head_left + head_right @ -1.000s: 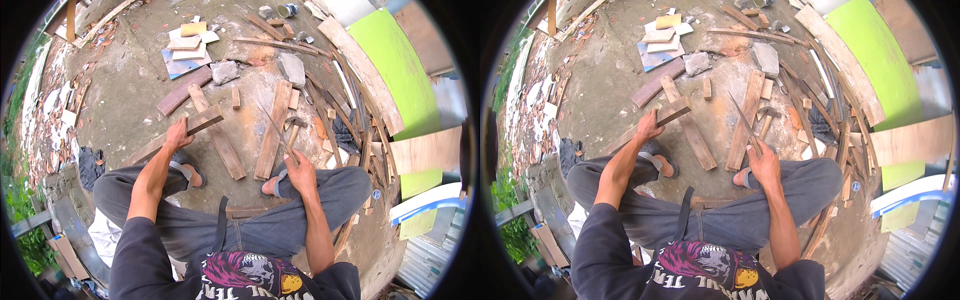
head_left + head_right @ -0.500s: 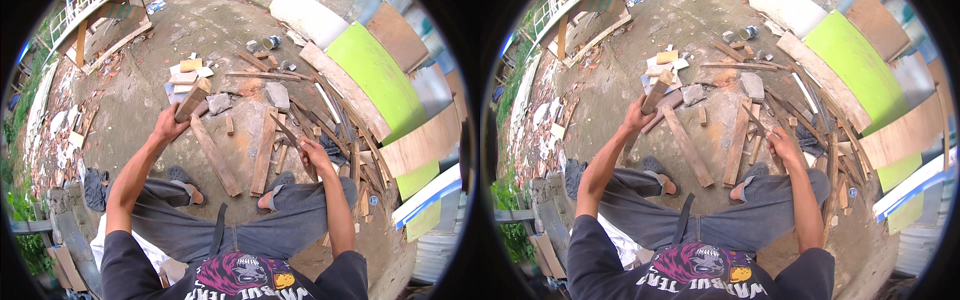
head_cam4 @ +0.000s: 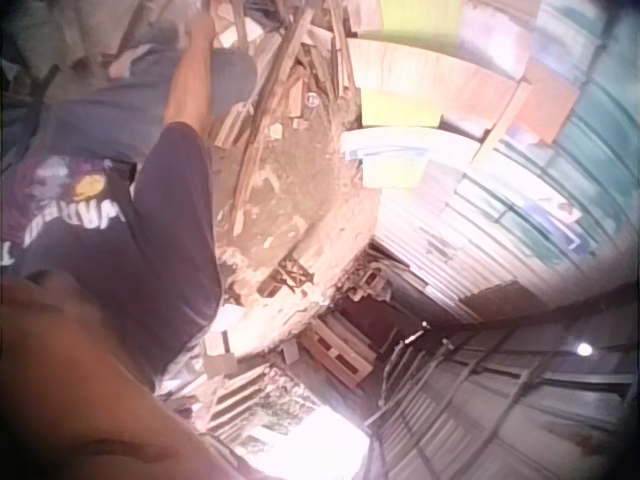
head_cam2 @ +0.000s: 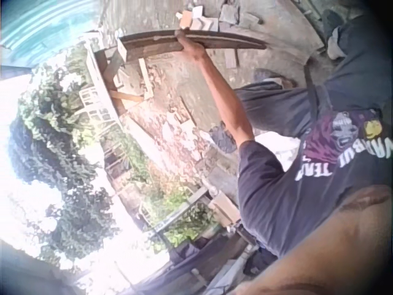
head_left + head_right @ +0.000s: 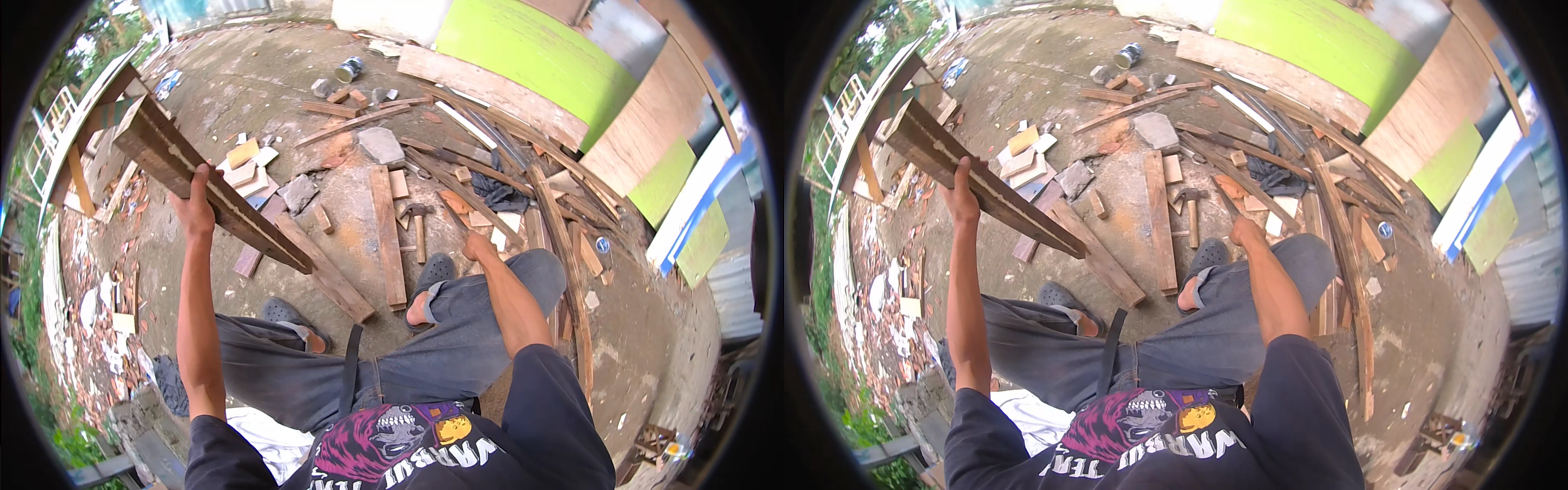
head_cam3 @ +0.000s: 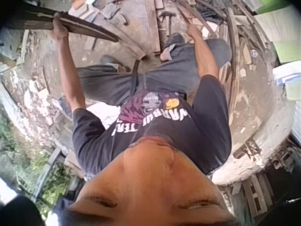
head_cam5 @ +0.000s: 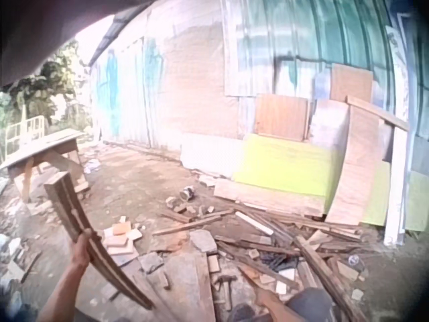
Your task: The person sits on the ground and uses a hand saw to cut and shape a small piece of wood. They repeatedly saw the wood, inspect the cut, and adjust the piece's position to continue shaping it.
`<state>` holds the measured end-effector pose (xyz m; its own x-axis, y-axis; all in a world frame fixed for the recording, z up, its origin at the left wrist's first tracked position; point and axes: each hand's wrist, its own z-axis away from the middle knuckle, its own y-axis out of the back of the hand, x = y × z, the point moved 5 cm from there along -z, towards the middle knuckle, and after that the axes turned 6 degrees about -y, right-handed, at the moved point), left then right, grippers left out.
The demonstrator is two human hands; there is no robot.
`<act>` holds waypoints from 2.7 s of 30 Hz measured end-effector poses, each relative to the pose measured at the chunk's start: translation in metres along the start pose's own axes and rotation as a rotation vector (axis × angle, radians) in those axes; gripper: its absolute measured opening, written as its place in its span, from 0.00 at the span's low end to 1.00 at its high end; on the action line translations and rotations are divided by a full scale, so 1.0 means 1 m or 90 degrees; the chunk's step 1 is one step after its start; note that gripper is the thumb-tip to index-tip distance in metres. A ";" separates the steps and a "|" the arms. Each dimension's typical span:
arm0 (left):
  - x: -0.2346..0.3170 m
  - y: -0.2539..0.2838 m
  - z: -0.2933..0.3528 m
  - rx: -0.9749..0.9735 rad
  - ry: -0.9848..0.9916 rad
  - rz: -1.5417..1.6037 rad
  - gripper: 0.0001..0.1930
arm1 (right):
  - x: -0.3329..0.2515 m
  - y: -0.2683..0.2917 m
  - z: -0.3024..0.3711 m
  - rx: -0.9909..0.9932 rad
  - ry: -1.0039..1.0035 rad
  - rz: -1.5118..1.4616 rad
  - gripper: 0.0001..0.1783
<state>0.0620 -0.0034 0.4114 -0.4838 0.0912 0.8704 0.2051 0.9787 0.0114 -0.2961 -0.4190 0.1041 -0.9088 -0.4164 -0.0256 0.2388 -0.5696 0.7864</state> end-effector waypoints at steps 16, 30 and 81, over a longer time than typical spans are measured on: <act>-0.052 -0.182 0.017 -0.135 0.273 0.357 0.27 | 0.096 -0.010 0.046 0.028 -0.068 -0.164 0.27; -0.095 -0.188 0.047 -0.110 0.356 0.462 0.32 | 0.021 -0.059 0.127 0.290 0.232 -0.126 0.66; -0.147 -0.060 0.058 0.303 0.570 0.439 0.33 | -0.102 0.118 0.093 0.312 0.456 -0.005 0.25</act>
<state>0.0715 -0.0643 0.2537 0.3971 0.6419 0.6560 -0.2345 0.7620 -0.6036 -0.2069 -0.3773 0.2571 -0.4368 -0.8532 -0.2851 -0.0908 -0.2735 0.9576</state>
